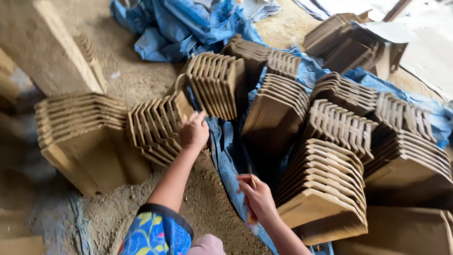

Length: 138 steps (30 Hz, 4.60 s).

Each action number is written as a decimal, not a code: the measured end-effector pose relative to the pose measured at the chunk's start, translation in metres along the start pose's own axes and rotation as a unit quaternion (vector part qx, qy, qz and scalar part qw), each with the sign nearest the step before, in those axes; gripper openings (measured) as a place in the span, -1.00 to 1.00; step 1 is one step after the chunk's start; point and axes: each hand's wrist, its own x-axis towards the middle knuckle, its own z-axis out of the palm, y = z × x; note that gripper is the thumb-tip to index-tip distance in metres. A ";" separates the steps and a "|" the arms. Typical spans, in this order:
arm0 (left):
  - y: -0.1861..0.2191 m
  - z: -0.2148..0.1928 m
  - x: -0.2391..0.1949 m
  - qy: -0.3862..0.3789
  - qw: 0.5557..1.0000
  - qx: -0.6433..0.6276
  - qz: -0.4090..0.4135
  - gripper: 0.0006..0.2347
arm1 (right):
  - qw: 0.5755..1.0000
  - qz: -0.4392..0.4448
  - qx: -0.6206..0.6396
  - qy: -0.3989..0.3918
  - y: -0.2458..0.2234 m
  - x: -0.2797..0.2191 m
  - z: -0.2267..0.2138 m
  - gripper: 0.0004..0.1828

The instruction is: The person sits on the ground and uses a knife to shave and shape the edges of a small wooden piece. They repeatedly scrape the surface to remove thin shavings, then place the finished piece onto a stack of similar items.

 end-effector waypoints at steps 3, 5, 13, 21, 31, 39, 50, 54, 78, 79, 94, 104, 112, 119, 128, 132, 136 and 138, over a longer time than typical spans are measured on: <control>-0.051 0.033 0.044 -0.014 0.991 0.124 -0.045 -0.57 | 0.996 -0.069 -0.043 0.032 -0.006 0.061 0.045 -0.77; -0.062 0.031 0.060 -0.013 0.990 0.127 -0.057 -0.56 | 0.993 -0.068 -0.093 0.041 0.010 0.114 0.074 -0.77; -0.081 0.050 0.096 0.084 0.978 0.187 0.028 -0.65 | 0.961 -0.133 -0.240 0.025 -0.008 0.189 0.135 -0.54; -0.100 0.081 0.122 0.081 0.973 0.205 0.062 -0.77 | 0.952 -0.260 -0.152 -0.053 0.014 0.201 0.139 -0.56; -0.055 0.051 0.102 0.078 0.974 0.211 0.024 -0.79 | 0.917 -0.336 -0.201 0.070 0.042 0.190 0.132 -0.80; -0.049 0.079 0.108 0.042 0.995 0.091 -0.001 -0.86 | 0.907 -0.351 -0.190 0.136 0.061 0.154 0.101 -0.86; 0.090 -0.061 -0.016 -0.187 0.981 0.048 0.036 -0.79 | 0.934 -0.324 0.035 0.144 0.062 0.007 -0.019 -0.85; 0.160 -0.078 -0.060 -0.291 0.949 0.100 0.066 -0.85 | 0.945 -0.276 0.029 0.173 0.041 -0.086 -0.082 -0.92; 0.369 0.100 -0.362 -0.479 0.832 -0.034 0.277 -0.74 | 0.796 -0.178 -0.039 0.577 0.209 -0.206 -0.153 -0.80; 0.364 0.096 -0.364 -0.485 0.831 -0.028 0.273 -0.74 | 0.800 -0.171 -0.035 0.574 0.198 -0.209 -0.159 -0.80; 0.304 -0.013 -0.340 -0.545 0.769 -0.313 0.112 -0.50 | 0.876 -0.059 0.270 0.394 0.188 -0.182 -0.235 -0.74; 0.270 0.021 -0.335 -0.552 0.727 -0.374 0.163 -0.50 | 0.860 0.021 0.449 0.241 0.194 -0.184 -0.221 -0.82; 0.274 0.020 -0.332 -0.564 0.722 -0.362 0.175 -0.48 | 0.919 -0.054 0.156 0.359 0.177 -0.196 -0.208 -0.86; 0.273 0.025 -0.334 -0.569 0.714 -0.369 0.174 -0.47 | 0.889 -0.008 -0.169 0.425 0.206 -0.180 -0.198 -0.88; 0.264 0.041 -0.335 -0.571 0.714 -0.366 0.173 -0.53 | 0.714 -0.062 -0.557 0.419 0.214 -0.175 -0.209 -0.91; 0.263 0.039 -0.337 -0.563 0.725 -0.364 0.157 -0.56 | 0.757 -0.023 -0.519 0.396 0.218 -0.170 -0.219 -0.87; 0.274 0.019 -0.335 -0.560 0.731 -0.357 0.161 -0.57 | 0.757 0.000 -0.507 0.413 0.234 -0.159 -0.231 -0.87; 0.273 0.019 -0.335 -0.559 0.733 -0.353 0.158 -0.57 | 0.766 0.011 -0.493 0.412 0.241 -0.156 -0.240 -0.87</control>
